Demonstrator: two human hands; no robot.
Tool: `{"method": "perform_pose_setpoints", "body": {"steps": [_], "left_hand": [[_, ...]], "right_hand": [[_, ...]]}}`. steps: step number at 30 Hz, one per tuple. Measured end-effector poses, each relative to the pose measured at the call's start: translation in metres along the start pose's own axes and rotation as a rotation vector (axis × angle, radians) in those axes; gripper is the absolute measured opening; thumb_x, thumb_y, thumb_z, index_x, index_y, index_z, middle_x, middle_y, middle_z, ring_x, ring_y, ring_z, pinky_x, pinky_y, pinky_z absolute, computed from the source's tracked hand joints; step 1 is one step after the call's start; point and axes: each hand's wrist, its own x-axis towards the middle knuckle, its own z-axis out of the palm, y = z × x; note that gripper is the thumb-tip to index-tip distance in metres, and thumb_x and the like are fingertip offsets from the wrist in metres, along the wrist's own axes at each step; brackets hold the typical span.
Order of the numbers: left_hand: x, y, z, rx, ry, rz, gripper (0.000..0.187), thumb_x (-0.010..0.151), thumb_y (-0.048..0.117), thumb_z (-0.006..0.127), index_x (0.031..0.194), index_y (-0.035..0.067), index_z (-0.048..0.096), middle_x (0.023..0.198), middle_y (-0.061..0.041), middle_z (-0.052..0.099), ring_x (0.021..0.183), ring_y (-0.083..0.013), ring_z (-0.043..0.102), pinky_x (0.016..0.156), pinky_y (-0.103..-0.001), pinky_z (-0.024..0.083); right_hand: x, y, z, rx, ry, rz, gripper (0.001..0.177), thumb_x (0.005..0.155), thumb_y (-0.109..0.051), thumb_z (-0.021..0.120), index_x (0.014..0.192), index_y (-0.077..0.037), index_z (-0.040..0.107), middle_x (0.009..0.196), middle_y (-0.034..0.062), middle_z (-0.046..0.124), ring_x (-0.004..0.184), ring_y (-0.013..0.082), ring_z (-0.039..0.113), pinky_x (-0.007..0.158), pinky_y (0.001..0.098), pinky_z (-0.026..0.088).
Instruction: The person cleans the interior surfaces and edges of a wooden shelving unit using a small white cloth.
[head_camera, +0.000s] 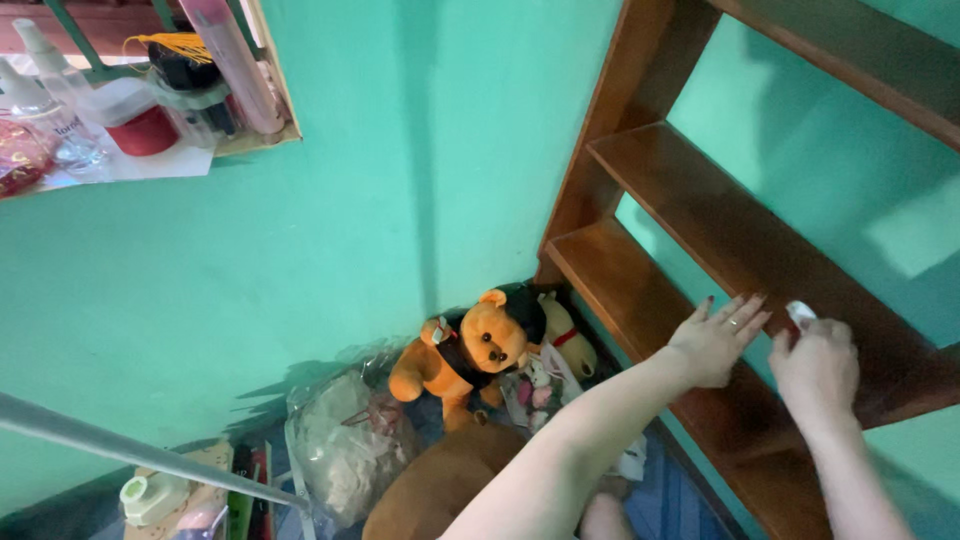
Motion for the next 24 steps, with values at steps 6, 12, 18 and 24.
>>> {"method": "perform_pose_setpoints", "body": {"steps": [6,12,18,24], "left_hand": [[-0.012,-0.017,-0.016,0.059,-0.011,0.0,0.102,0.08,0.018,0.071,0.164,0.01,0.014,0.174,-0.01,0.009,0.16,-0.0265,0.015,0.127,-0.051,0.02],[-0.011,-0.013,-0.03,0.029,-0.074,-0.008,0.104,0.079,0.016,0.072,0.162,0.006,0.011,0.173,-0.013,0.008,0.161,-0.0269,0.011,0.13,-0.049,0.014],[-0.009,-0.012,-0.023,0.098,-0.078,-0.007,0.099,0.085,0.015,0.064,0.163,0.004,0.005,0.173,-0.012,0.002,0.16,-0.0264,0.007,0.128,-0.049,0.013],[-0.007,-0.007,-0.024,0.144,-0.1,-0.022,0.097,0.087,0.017,0.062,0.163,0.004,0.003,0.173,-0.013,0.0,0.16,-0.0271,0.005,0.126,-0.05,0.014]], "right_hand": [[0.025,0.003,0.016,0.316,0.258,-0.088,0.027,0.092,-0.018,0.08,0.106,0.001,0.065,0.108,0.0219,0.068,0.103,0.0384,0.066,0.096,0.0504,0.054],[0.061,0.051,-0.008,0.27,-0.121,0.283,0.032,0.084,-0.03,0.084,0.108,-0.01,0.074,0.099,0.0202,0.076,0.093,0.0387,0.071,0.085,0.0488,0.056],[0.025,0.032,-0.018,0.028,0.164,0.001,0.014,0.094,-0.015,0.065,0.105,-0.012,0.074,0.109,0.0177,0.07,0.102,0.0385,0.069,0.089,0.0493,0.056],[0.026,-0.001,-0.029,-0.069,0.029,0.027,0.027,0.087,-0.016,0.072,0.113,-0.009,0.073,0.108,0.0179,0.068,0.096,0.0407,0.067,0.083,0.0508,0.056]]}}
